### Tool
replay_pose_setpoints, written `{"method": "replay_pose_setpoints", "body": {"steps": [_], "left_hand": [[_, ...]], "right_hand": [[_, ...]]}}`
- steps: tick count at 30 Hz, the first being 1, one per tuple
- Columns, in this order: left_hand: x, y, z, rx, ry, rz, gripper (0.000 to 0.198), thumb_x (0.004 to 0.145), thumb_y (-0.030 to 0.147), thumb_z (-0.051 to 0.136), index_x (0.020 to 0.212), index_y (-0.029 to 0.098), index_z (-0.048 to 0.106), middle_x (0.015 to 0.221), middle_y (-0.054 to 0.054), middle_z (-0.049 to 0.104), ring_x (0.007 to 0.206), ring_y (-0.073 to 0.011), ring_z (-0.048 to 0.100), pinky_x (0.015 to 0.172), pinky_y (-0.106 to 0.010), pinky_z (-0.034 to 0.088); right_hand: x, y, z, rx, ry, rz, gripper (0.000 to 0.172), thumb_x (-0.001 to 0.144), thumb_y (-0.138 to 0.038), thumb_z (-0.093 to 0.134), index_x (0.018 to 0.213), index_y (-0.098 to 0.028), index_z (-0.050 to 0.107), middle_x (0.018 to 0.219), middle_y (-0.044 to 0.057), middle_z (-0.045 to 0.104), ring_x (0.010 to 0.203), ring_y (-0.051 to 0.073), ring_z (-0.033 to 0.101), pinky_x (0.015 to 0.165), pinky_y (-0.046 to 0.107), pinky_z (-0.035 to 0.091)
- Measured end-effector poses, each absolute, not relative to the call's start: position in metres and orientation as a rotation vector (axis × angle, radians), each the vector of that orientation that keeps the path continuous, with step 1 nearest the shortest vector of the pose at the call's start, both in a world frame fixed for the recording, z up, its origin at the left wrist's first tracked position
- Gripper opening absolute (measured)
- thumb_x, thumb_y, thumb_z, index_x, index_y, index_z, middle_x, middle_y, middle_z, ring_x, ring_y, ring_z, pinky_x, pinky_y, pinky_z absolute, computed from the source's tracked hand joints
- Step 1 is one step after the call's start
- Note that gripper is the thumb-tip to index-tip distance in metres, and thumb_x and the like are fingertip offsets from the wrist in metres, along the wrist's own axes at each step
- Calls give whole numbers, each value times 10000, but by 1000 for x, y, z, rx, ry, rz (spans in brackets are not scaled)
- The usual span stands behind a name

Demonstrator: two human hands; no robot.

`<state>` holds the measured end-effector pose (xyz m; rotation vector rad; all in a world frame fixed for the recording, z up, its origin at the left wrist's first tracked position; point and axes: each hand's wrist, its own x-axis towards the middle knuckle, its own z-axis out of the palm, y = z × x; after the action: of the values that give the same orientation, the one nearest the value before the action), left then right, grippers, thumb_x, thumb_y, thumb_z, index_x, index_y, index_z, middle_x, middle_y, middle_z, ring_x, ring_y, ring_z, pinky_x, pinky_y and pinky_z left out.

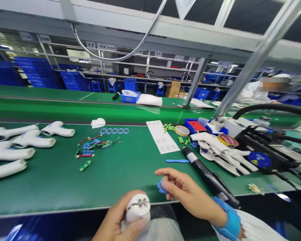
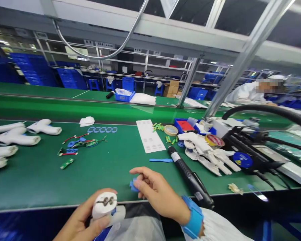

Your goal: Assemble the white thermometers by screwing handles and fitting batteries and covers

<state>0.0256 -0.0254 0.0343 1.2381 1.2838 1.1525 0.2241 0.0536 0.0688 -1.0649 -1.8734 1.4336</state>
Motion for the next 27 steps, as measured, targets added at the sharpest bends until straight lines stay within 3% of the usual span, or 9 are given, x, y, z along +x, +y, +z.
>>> {"method": "replay_pose_setpoints", "body": {"steps": [2, 4, 9, 14, 18, 22, 27], "left_hand": [[25, -32, 32, 1378, 1282, 1091, 330, 732, 438, 634, 994, 238, 615, 920, -25, 647, 799, -185, 564, 727, -238, 428], [23, -35, 31, 1481, 1258, 1006, 264, 778, 404, 582, 970, 222, 584, 851, -18, 616, 754, -168, 545, 692, -230, 415], [22, -36, 30, 1610, 1273, 831, 217, 815, 360, 542, 960, 199, 535, 846, -31, 588, 760, -174, 533, 697, -246, 405], [26, -35, 26, 1633, 1308, 875, 203, 801, 302, 560, 982, 214, 535, 878, -32, 609, 792, -190, 563, 721, -258, 411], [32, -35, 22, 1593, 1317, 1014, 194, 813, 302, 563, 988, 220, 569, 873, -25, 626, 785, -181, 567, 716, -246, 416], [39, -35, 22, 1443, 1244, 1111, 224, 798, 372, 589, 933, 195, 615, 758, -2, 617, 656, -145, 521, 602, -211, 397], [42, -32, 25, 1451, 1221, 1164, 233, 820, 383, 563, 883, 164, 615, 729, -10, 589, 632, -134, 494, 587, -207, 393]], "right_hand": [[215, 45, 82, -949, -1628, 1827, 241, 798, -341, 625, 945, -164, 555, 707, -40, 487, 561, 57, 488, 551, 194, 423], [207, 39, 90, -879, -1550, 2002, 244, 747, -337, 686, 853, -150, 570, 681, -40, 512, 553, 50, 475, 547, 188, 402], [196, 38, 86, -891, -1562, 2115, 266, 716, -345, 714, 837, -126, 623, 608, -41, 534, 531, 50, 466, 545, 194, 386], [196, 39, 78, -880, -1482, 2160, 270, 712, -349, 720, 832, -133, 612, 608, -40, 536, 519, 45, 466, 528, 182, 381], [195, 33, 71, -892, -1657, 1824, 183, 756, -324, 678, 852, -169, 669, 784, -1, 518, 603, 71, 483, 562, 212, 407], [191, 22, 61, -773, -2039, 1339, 303, 797, -259, 644, 1099, -251, 632, 1005, 56, 558, 904, 173, 522, 800, 307, 430], [187, 18, 57, -631, -2028, 1049, 230, 829, -296, 607, 1053, -244, 608, 939, 49, 620, 909, 199, 510, 835, 336, 430]]}}
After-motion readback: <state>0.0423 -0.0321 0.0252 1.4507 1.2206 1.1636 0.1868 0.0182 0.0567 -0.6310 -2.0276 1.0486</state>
